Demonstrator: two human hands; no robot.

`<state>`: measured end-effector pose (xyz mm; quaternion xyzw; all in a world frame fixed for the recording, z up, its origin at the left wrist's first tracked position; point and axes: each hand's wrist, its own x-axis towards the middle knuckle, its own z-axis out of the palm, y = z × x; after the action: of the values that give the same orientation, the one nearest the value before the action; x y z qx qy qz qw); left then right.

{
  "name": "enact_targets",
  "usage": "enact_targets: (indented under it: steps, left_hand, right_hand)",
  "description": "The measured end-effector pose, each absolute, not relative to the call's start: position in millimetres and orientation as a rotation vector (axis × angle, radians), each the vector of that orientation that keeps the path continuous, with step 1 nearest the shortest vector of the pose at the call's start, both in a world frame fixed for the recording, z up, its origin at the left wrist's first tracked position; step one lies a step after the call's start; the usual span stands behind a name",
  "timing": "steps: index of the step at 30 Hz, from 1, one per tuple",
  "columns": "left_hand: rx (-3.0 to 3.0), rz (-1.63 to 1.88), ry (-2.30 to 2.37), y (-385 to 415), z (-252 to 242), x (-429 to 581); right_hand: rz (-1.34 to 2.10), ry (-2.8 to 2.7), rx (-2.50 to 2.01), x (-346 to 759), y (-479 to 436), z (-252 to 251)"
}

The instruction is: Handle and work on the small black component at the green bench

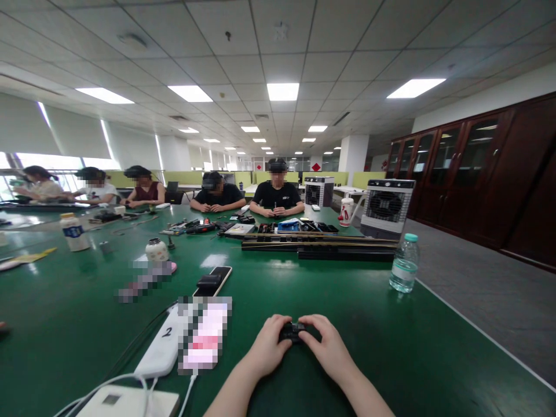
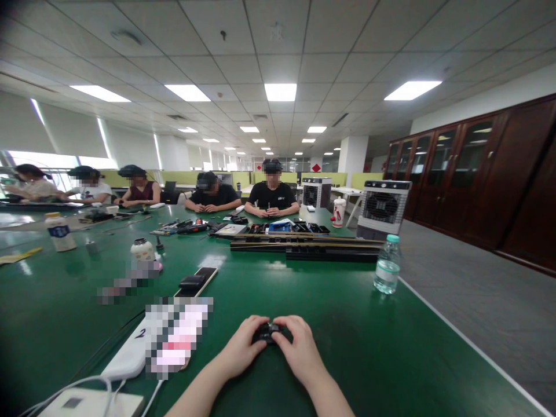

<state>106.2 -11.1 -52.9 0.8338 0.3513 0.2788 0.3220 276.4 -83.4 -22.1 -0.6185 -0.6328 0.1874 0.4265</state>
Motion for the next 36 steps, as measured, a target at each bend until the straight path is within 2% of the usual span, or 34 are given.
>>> enact_targets:
  steps: [13,36]
  left_hand:
    - [2.208,0.738,0.916,-10,-54,106]
    - [2.215,0.73,0.936,-10,-54,107]
  right_hand:
    - [0.431,-1.756,-1.695,275,-79,-35]
    - [0.488,-1.704,-1.655,277,-80,-32]
